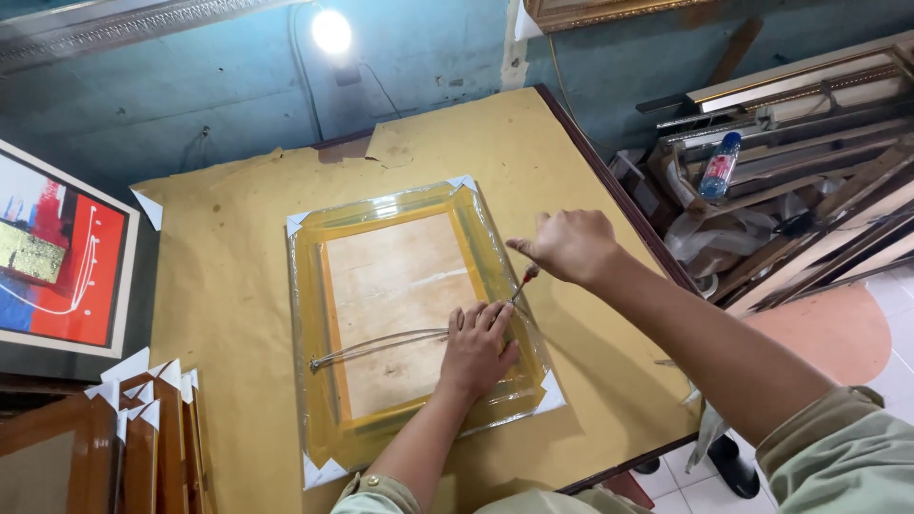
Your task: Adjusting the hanging wire on the back of a picture frame using a screwdriver.
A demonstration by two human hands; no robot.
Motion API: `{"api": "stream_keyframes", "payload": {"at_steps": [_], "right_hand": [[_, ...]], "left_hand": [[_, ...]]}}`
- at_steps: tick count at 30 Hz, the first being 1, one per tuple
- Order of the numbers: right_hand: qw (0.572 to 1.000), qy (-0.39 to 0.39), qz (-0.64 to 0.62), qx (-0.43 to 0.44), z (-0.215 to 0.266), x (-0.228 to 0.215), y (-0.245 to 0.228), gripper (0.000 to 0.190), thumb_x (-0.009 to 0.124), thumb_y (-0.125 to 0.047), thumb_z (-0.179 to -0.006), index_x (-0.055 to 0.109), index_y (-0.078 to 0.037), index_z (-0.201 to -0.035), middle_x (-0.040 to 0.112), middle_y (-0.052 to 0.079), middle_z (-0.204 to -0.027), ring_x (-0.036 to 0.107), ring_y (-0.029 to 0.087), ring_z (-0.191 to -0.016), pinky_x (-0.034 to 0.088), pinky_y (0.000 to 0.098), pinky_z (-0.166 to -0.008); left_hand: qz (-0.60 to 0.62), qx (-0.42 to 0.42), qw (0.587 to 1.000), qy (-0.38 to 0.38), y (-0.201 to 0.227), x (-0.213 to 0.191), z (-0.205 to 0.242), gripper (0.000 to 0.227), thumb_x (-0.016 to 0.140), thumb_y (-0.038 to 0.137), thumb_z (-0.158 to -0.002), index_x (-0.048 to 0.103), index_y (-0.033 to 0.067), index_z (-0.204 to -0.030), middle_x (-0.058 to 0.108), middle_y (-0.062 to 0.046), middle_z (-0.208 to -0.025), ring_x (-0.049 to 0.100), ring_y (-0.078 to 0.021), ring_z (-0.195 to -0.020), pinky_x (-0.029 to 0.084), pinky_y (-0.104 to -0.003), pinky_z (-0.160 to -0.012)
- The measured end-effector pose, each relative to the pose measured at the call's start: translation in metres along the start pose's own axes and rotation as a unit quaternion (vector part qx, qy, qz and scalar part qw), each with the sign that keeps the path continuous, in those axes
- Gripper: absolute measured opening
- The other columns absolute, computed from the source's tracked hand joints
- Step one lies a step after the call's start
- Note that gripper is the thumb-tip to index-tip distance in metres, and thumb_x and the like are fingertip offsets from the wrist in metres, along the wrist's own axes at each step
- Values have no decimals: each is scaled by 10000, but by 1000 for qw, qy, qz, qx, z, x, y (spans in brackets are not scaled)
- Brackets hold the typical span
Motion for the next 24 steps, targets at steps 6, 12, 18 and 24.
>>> {"api": "stream_keyframes", "payload": {"at_steps": [6,12,18,24], "right_hand": [[997,32,-3,-67,-20,20,8,304,478,-371,-849,578,-169,-1054,650,135,-836,627,345,-848,504,440,-722],[973,18,-184,-136,-17,22,12,173,601,-36,-565,616,-135,-706,665,33,-718,641,232,-789,498,324,-701],[985,-32,-126,-117,19,-15,-13,739,636,-26,-610,386,-167,-1291,191,100,-1448,220,398,-1285,385,594,-914],[999,22,28,-21,-6,18,10,542,272,-468,-898,644,-75,-922,650,160,-859,629,346,-852,484,455,-760]], "left_hand": [[0,-4,1000,2,0,-1,1,541,560,360,-700,494,162,-1199,493,-42,-1153,436,-245,-1097,309,-499,-920],[-1,-3,1000,0,0,1,1,542,567,356,-697,496,164,-1199,490,-43,-1160,432,-248,-1105,306,-499,-924],[-4,-2,1000,8,1,-1,0,533,574,351,-697,507,160,-1190,496,-45,-1152,435,-249,-1101,308,-501,-917],[-6,-3,1000,8,1,-2,0,531,563,357,-698,504,168,-1191,502,-43,-1142,441,-247,-1096,309,-496,-919]]}}
Point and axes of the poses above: each hand's wrist, its own z-axis away from the middle knuckle, its own x-axis out of the palm, y = z × x, the point moved 6 cm from there along -z, towards the middle knuckle
